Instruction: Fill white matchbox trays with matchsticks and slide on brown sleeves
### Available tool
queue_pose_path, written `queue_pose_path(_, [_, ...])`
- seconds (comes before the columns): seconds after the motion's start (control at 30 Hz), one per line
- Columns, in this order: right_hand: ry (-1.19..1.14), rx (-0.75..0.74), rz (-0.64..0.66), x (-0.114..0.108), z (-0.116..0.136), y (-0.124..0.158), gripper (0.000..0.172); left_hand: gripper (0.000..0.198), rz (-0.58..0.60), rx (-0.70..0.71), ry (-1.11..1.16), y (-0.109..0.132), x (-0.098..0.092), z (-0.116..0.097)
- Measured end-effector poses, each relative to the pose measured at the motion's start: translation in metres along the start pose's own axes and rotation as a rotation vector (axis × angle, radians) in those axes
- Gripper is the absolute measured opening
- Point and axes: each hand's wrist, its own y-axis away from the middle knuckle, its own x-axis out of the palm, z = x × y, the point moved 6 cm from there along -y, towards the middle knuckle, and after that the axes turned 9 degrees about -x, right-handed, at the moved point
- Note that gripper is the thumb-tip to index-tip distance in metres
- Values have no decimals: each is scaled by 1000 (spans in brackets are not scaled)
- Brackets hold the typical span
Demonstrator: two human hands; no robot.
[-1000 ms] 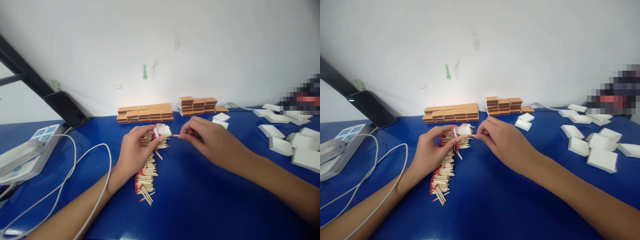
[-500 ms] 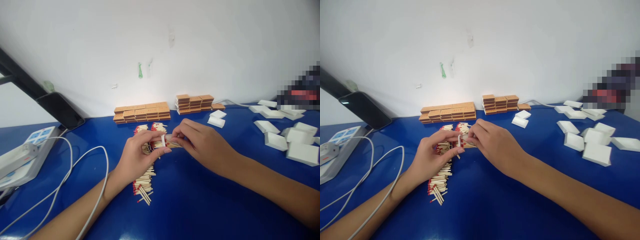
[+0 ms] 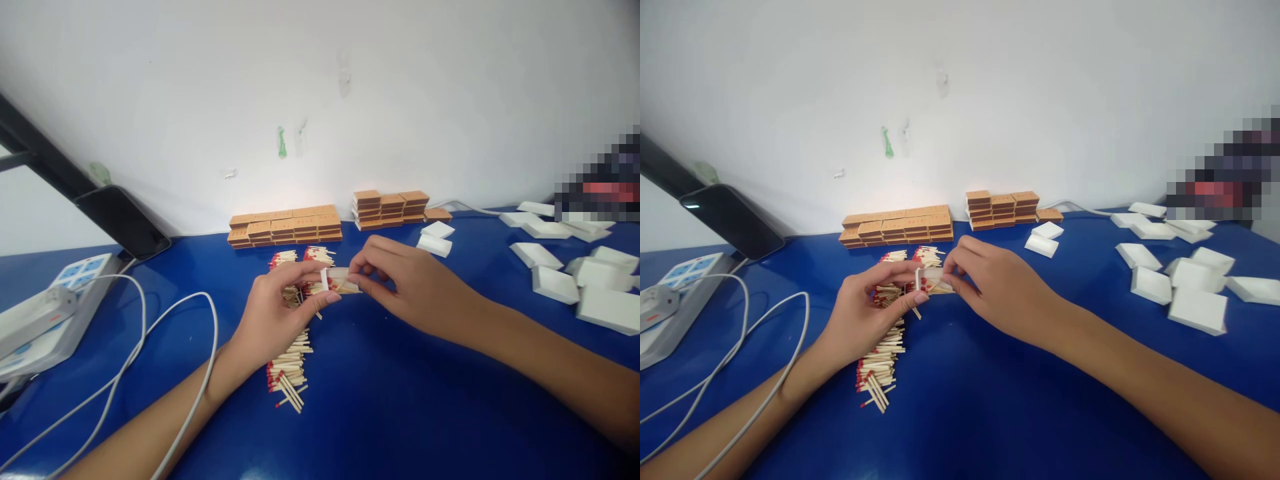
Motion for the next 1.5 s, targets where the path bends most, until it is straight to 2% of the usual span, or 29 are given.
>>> queue_pose_path(0.13, [-10,5,17,6,2,0,10,39,31,14,-17,0,1,-1])
queue_pose_path(0.33, [-19,-15,-106,-5,4,0,10,38,23,8,14,-1,-1,-1])
queue_pose_path(0.47, [27,3,-121,-9,3,0,11,37,-2,-20,24,-1,-1,0])
queue_pose_path(0.57, [134,42,-197,-19,-8,0,14,34,-66,-56,30,-2,-4,0])
queue_pose_path(0.67, [265,116,-314,-35,-30,3,13,32,-180,-57,16,-4,-13,-2])
queue_pose_path(0.73, [287,165,-397,-45,-45,6,10,32,-234,-44,-10,-6,-19,-3])
queue_pose_path(0.8, [281,176,-451,-50,-50,7,9,34,-240,-30,-24,-6,-21,-2])
queue_pose_path(0.9, [242,60,-396,-42,-32,3,14,37,-172,-3,-21,-6,-16,-1])
queue_pose_path(1.0, [108,-44,-266,-24,-1,-1,14,38,-93,59,-38,-3,-9,-3])
queue_pose_path(1.1, [-38,-94,-150,-9,18,-3,10,38,-48,120,-67,0,-5,-7])
queue_pose_path(1.33, [-123,-94,-94,5,13,1,6,37,-3,201,-134,3,-2,-15])
queue_pose_path(1.5, [21,-165,-150,2,20,3,14,38,-7,211,-151,5,0,-15])
